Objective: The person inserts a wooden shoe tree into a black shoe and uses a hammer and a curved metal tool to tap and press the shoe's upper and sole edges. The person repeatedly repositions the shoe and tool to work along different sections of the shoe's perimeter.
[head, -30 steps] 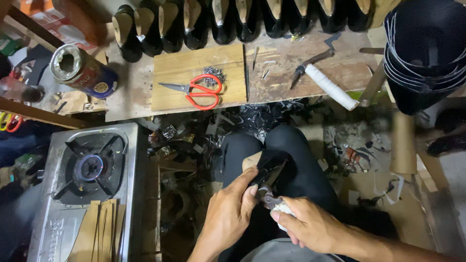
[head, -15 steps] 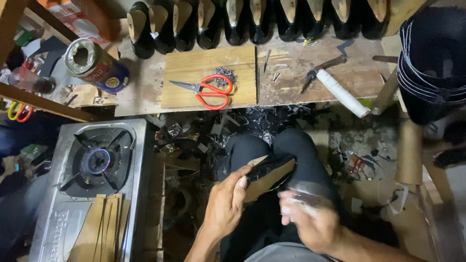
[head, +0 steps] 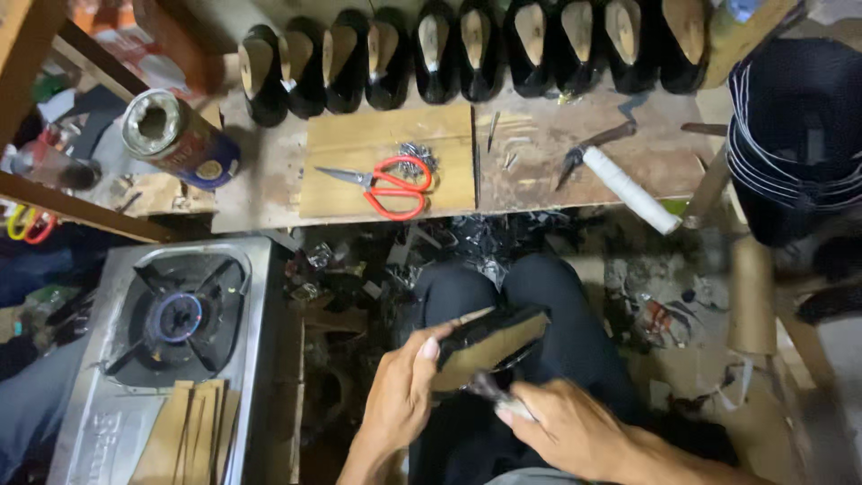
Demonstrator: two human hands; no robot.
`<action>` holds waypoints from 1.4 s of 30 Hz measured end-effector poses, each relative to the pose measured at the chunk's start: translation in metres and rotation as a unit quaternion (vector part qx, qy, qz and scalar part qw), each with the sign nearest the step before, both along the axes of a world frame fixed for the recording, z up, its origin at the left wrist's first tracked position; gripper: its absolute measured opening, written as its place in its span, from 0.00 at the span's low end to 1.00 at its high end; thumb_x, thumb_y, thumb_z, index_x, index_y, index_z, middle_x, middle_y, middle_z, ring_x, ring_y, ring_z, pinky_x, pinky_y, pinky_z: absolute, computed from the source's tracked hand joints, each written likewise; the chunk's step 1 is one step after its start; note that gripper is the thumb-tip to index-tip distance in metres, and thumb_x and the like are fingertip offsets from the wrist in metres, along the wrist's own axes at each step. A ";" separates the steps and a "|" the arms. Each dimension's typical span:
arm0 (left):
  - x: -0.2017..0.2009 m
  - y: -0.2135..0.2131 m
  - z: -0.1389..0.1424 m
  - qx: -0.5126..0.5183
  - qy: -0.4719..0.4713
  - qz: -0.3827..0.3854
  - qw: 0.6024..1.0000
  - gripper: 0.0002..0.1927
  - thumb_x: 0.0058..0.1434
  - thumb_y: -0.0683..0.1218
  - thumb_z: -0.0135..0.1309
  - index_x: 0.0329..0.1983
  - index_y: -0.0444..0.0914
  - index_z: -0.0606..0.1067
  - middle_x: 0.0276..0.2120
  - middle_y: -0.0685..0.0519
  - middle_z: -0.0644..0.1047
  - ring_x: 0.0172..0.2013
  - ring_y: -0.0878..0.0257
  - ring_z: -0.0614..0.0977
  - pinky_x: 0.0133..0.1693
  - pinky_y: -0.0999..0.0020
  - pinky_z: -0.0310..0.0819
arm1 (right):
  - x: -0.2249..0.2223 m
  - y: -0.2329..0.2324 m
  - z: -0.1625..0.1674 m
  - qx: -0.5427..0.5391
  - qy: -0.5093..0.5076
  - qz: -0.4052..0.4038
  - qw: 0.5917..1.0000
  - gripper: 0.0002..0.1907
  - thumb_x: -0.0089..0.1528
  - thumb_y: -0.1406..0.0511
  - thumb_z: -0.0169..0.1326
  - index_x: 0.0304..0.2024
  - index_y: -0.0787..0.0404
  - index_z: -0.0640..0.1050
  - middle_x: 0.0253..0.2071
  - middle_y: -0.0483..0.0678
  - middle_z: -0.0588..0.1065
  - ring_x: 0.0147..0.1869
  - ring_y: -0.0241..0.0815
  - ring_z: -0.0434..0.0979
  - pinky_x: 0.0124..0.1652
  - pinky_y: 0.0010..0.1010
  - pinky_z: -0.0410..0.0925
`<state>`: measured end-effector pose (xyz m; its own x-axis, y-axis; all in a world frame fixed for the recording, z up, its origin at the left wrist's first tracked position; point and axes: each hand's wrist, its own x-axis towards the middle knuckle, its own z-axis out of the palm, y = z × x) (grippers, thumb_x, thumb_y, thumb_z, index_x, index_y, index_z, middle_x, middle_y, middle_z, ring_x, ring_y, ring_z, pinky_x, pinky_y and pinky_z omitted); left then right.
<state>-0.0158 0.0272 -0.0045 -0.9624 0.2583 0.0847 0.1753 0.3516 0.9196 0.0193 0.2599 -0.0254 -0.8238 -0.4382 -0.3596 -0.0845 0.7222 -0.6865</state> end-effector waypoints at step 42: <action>-0.121 0.138 -0.161 0.371 -0.407 -0.100 0.829 0.37 0.72 0.69 0.32 0.35 0.33 0.75 0.28 0.39 0.81 0.29 0.49 0.84 0.36 0.57 0.80 | 0.031 0.089 -0.052 -0.310 0.258 -0.440 0.802 0.30 0.60 0.63 0.60 0.62 0.63 0.66 0.33 0.59 0.75 0.27 0.48 0.76 0.29 0.43 0.71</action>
